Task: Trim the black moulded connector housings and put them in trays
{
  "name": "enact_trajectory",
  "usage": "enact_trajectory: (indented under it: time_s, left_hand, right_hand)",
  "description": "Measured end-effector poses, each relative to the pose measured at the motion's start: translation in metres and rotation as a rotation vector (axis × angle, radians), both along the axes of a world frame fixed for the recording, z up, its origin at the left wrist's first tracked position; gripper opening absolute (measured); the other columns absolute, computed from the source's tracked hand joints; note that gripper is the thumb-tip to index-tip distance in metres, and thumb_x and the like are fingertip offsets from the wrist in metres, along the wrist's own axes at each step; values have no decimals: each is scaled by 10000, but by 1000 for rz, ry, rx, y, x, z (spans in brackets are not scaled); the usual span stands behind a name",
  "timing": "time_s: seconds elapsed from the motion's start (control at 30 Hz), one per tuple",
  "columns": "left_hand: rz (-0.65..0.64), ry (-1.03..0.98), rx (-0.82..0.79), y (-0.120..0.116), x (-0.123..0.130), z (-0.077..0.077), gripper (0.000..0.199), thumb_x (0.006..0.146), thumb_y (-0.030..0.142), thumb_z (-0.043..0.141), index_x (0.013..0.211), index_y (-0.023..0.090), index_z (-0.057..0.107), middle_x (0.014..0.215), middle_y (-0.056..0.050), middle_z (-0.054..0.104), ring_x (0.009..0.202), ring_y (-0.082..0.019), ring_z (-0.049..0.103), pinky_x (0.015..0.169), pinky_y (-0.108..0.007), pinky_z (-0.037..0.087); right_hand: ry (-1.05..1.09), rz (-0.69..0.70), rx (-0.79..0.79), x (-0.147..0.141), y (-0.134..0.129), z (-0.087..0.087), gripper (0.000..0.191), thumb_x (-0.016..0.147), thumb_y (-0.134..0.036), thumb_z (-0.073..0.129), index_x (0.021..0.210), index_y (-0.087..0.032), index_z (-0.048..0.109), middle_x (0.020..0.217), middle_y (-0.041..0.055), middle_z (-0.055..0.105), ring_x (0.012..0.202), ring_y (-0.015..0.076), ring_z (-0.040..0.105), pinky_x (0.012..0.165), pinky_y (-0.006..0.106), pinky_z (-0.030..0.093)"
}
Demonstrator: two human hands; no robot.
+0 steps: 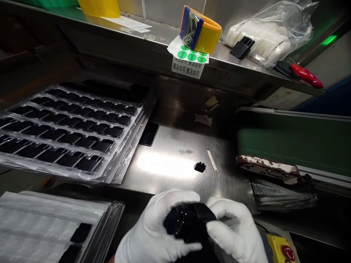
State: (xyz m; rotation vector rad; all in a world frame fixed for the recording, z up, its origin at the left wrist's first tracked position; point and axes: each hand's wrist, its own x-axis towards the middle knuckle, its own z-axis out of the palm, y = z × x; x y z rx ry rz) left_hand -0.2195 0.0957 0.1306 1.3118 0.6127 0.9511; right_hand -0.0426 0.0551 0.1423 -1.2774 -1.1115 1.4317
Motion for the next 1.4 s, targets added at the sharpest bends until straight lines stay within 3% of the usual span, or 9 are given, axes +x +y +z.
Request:
enact_trajectory:
  time_s: [0.2, 0.33, 0.4, 0.5, 0.57, 0.73, 0.87, 1.17, 1.4]
  left_hand:
    - [-26, 5, 29, 1, -4, -5, 523, 584, 137, 860, 1042, 252, 635, 857, -5, 599, 739, -166, 588, 691, -276, 502]
    - [-30, -42, -140, -2, -5, -8, 598, 518, 116, 880, 1041, 227, 612, 942, -13, 624, 840, -186, 614, 764, -284, 519]
    - [-65, -87, -219, -3, -6, -9, 627, 529, 87, 862, 1070, 240, 582, 956, 3, 635, 850, -173, 619, 757, -263, 518]
    - [-56, -43, -292, -6, -7, -9, 611, 533, 114, 864, 1059, 235, 576, 958, 11, 627, 852, -168, 605, 736, -251, 508]
    - [-66, -8, -351, -10, -5, -7, 591, 530, 133, 865, 1037, 213, 573, 914, 11, 621, 800, -159, 587, 688, -246, 495]
    - [-32, 14, -476, -24, 11, 2, 515, 524, 80, 848, 945, 169, 566, 804, 26, 611, 707, -121, 539, 631, -224, 460]
    - [48, -98, -500, -42, 27, 5, 406, 549, 58, 839, 858, 137, 589, 755, 27, 607, 701, -116, 540, 654, -233, 447]
    - [171, -195, -638, -102, 73, 24, 382, 525, 38, 840, 799, 134, 592, 671, 29, 606, 631, -112, 525, 591, -220, 409]
    - [350, -132, -694, -151, 87, 30, 380, 511, -23, 787, 786, 140, 582, 642, 35, 609, 584, -106, 513, 547, -216, 389]
  right_hand:
    - [344, -95, -470, -14, -1, 2, 382, 658, -425, 800, 581, -151, 544, 410, -82, 421, 340, 8, 255, 359, 161, 170]
    - [345, -35, -488, -17, 0, 0, 450, 739, -464, 725, 517, -167, 471, 367, -70, 417, 314, 14, 267, 357, 171, 167]
    - [182, -47, -345, -15, -1, -4, 447, 843, -450, 609, 513, -167, 505, 408, -39, 456, 354, 51, 370, 379, 189, 258]
    - [-342, -170, 207, -7, -6, -10, 86, 853, -230, 614, 846, -193, 691, 706, 20, 624, 624, 136, 593, 549, 243, 457]
    - [-609, -124, 614, 1, -9, -12, 350, 795, -75, 630, 1103, -238, 662, 946, 55, 642, 831, 183, 618, 680, 297, 498]
    - [-594, 119, 936, 17, -10, -15, 389, 802, -54, 605, 1169, -177, 642, 936, 83, 654, 852, 216, 610, 680, 357, 497]
    - [-326, 67, 793, 23, -16, -16, 367, 801, -59, 640, 1134, -211, 661, 869, 44, 689, 754, 177, 651, 647, 310, 516]
    - [44, -38, 35, 47, -67, 7, 105, 764, -316, 736, 785, -216, 757, 779, 27, 697, 733, 186, 656, 665, 274, 496]
    - [158, 82, -86, 58, -100, -5, 122, 728, -325, 766, 804, -230, 766, 728, 10, 657, 705, 177, 628, 660, 268, 472]
